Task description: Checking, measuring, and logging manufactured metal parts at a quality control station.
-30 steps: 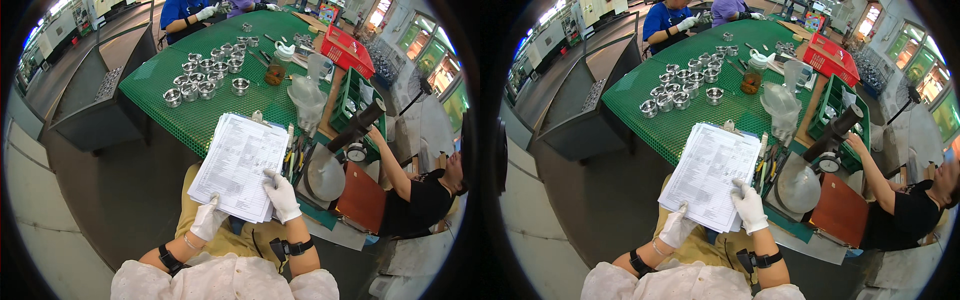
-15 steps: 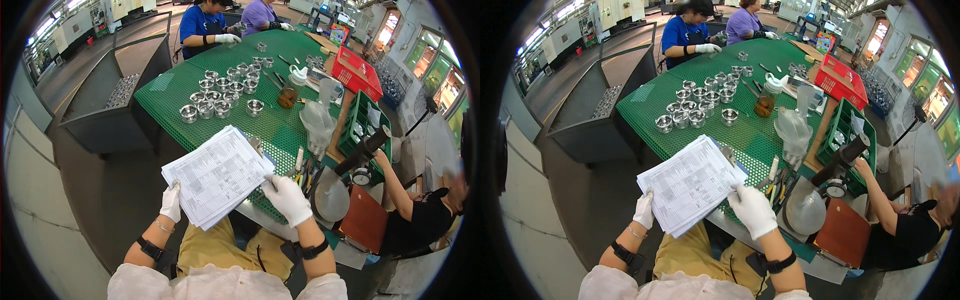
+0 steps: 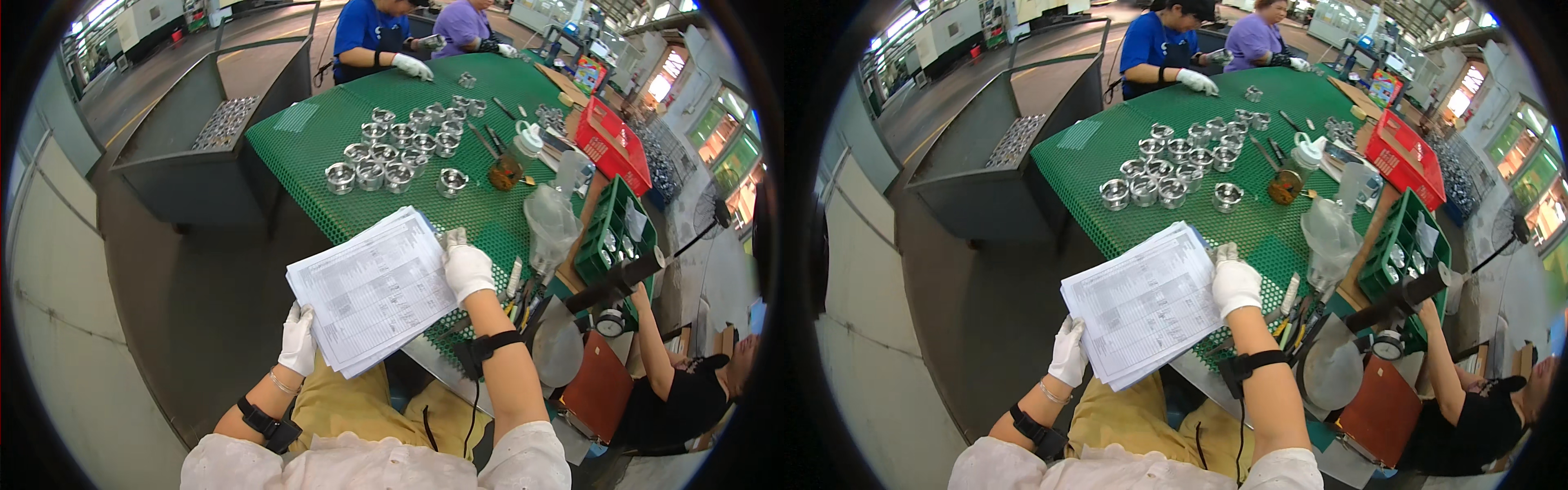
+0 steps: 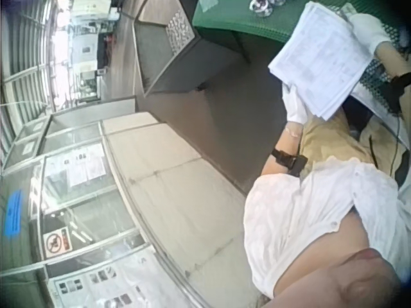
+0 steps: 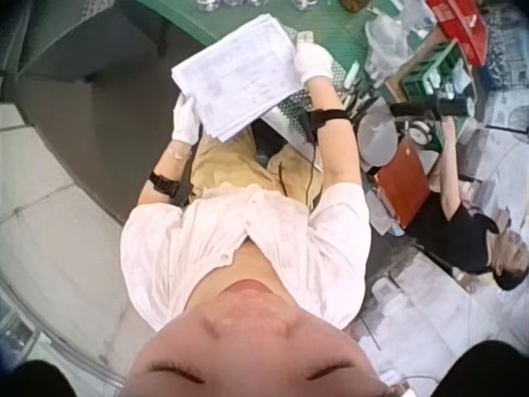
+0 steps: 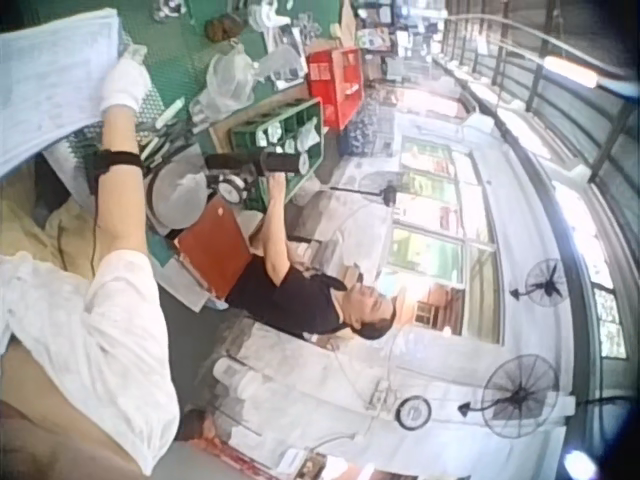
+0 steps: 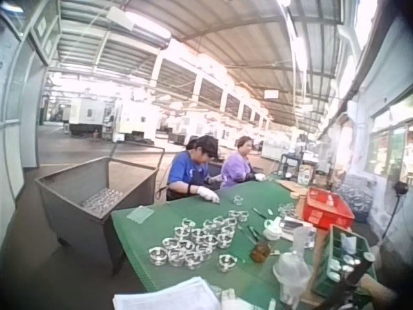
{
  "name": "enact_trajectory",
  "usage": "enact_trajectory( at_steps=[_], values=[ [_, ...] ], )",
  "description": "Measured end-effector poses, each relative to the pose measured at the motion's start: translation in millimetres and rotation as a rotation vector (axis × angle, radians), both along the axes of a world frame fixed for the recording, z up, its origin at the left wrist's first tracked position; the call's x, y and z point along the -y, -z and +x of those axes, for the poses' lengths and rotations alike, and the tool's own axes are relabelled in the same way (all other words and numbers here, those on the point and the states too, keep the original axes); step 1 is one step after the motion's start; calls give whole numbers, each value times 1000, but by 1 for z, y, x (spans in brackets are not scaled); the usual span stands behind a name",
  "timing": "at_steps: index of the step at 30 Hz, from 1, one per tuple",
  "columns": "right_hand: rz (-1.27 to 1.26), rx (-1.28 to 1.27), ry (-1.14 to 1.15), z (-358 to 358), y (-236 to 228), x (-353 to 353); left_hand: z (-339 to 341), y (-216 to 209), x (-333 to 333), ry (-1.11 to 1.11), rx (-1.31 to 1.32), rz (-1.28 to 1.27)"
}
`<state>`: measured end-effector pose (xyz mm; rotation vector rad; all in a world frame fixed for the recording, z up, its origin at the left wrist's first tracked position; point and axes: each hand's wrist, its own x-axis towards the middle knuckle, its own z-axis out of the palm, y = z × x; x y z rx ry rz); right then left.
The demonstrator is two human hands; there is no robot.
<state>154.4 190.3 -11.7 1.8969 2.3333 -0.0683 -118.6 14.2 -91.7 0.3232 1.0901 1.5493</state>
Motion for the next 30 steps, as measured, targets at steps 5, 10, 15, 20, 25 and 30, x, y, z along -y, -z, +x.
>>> enact_trajectory(
  at_steps=[5, 10, 15, 20, 25, 30],
  values=[
    [180, -99, -49, 7, 5, -1, 10, 7, 10, 8, -8, 71],
    [108, -142, -61, 23, 15, -8, 19, 1, 12, -85, 129, 11],
    [125, -143, -33, 12, 8, -3, 17, -3, 21, -71, 3, -155],
    [133, -100, -50, 9, 6, -5, 19, -3, 25, -106, 8, -150],
    [210, -79, -81, 17, 12, -9, 16, -1, 31, -100, -48, -189],
    [44, -163, -30, 12, -5, -19, 13, -10, 37, -160, -109, -188]
  ],
)
